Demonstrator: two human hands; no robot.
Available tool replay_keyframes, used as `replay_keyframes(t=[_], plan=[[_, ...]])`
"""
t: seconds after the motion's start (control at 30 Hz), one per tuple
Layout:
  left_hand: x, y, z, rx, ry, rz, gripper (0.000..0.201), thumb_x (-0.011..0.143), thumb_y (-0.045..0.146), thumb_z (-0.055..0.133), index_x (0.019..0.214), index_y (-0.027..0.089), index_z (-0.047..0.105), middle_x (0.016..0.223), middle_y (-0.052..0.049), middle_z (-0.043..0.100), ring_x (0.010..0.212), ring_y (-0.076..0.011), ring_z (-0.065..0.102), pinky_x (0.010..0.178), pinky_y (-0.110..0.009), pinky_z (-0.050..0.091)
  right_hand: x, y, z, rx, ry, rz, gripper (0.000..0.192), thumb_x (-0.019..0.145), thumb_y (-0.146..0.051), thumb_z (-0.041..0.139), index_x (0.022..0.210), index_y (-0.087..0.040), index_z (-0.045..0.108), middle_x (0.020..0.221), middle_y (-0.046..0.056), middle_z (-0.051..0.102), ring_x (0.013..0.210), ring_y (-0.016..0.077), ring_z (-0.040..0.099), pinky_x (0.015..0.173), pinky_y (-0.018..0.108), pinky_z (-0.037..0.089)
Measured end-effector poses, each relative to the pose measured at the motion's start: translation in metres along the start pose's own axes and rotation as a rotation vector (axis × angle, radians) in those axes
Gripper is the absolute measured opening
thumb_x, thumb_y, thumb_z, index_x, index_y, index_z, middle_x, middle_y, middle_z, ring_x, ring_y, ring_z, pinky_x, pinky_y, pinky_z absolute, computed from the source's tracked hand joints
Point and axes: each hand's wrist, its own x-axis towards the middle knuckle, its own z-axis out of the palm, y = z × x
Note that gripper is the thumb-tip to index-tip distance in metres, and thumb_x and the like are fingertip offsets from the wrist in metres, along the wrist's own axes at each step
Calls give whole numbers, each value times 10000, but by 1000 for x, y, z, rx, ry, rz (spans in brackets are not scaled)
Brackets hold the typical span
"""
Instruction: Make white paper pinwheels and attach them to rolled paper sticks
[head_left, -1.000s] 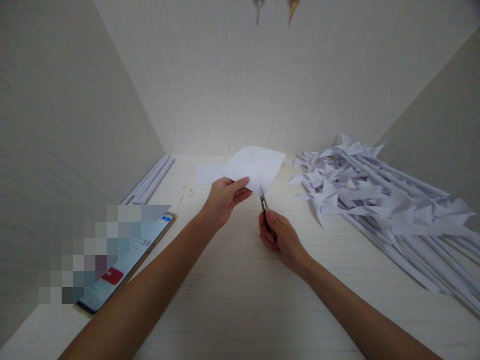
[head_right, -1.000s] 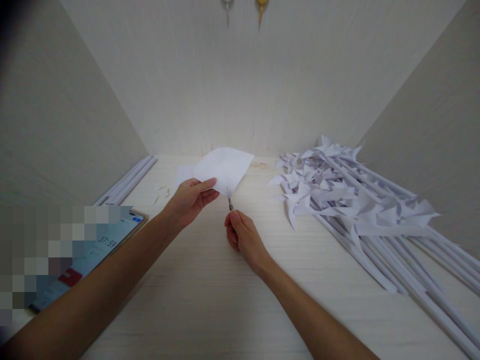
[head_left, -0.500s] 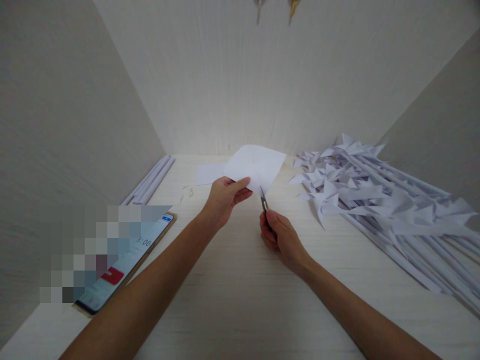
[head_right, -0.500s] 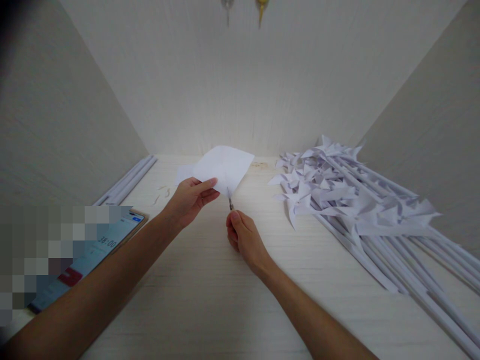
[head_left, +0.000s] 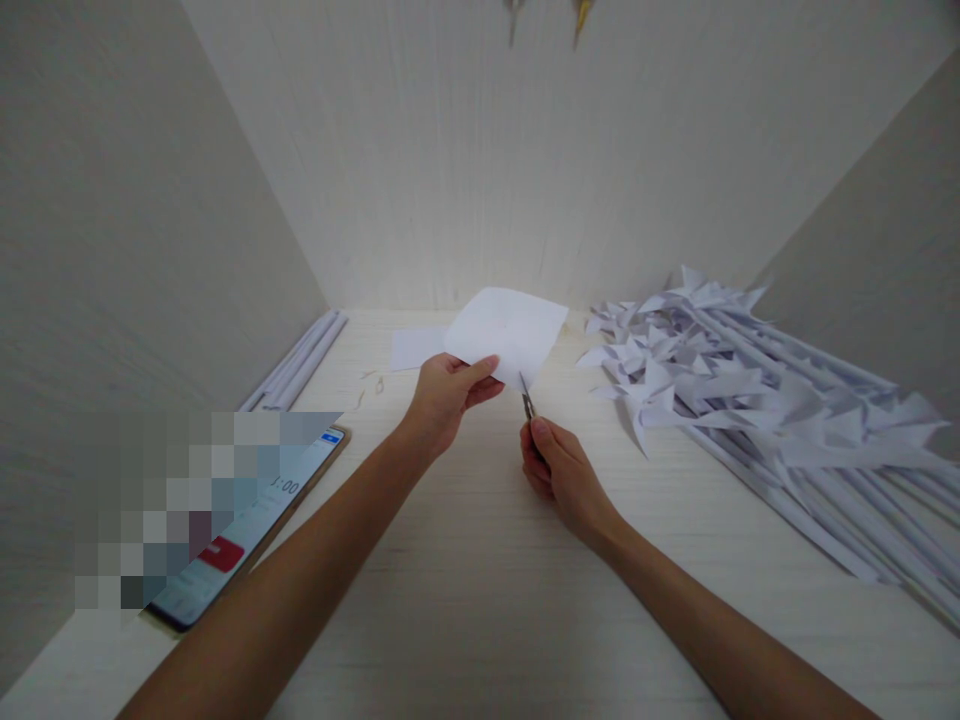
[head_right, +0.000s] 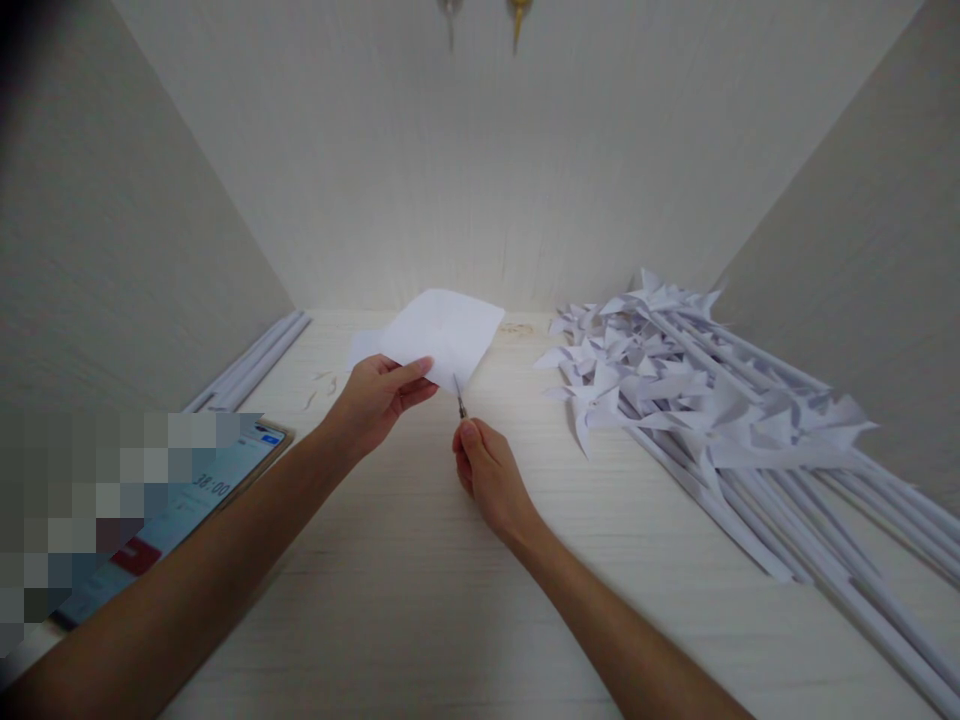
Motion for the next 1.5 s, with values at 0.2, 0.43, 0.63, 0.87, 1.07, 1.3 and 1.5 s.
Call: replay_keyframes(t=[0.2,0.43,0.63,0.87,1.07,1.3,1.5], plan=[[0,-3,0,39,-25,-11,97,595,125,677,577,93,588,580,-8,620,533,-77,578,574,-214,527,1,1,-2,4,-3,-11,383,740,-540,484,594,-194,408,388,-106,287,317,31,207,311,180,125],[1,-6,0,45,-29,-8,112,592,123,674,550,96,574,560,2,602,517,-71,565,564,-210,527,2,2,-1,-14,30,-26,420,728,-559,496,551,-194,387,386,-103,277,318,32,209,311,186,134],[-2,-8,2,73,-43,-27,102,584,138,689,596,93,599,599,-9,618,545,-80,576,602,-230,529,3,4,-3,-8,45,-55,385,754,-531,479,582,-194,407,388,-104,285,319,35,207,314,187,133],[-3,-10,3,59,-47,-42,85,593,126,682,634,81,622,614,-21,636,556,-87,589,584,-218,522,3,4,-5,-88,81,-78,405,777,-528,454,558,-192,390,400,-93,287,333,40,228,318,189,145],[-5,-12,5,89,-59,-54,102,585,135,696,649,87,632,629,-29,646,572,-100,593,597,-240,522,5,4,-6,-88,93,-92,388,790,-529,437,595,-194,416,420,-90,286,339,45,229,320,189,152],[-6,-14,6,90,-48,-74,74,604,116,678,645,86,625,629,-31,645,559,-95,588,591,-239,519,4,2,-7,-129,99,-91,410,796,-529,422,559,-197,385,404,-88,276,340,46,225,325,191,146],[-7,-16,7,85,-66,-85,62,612,106,670,638,82,619,613,-29,642,544,-91,585,587,-235,514,5,4,-7,-108,114,-94,381,808,-505,416,587,-195,406,416,-89,285,342,46,229,327,189,149]])
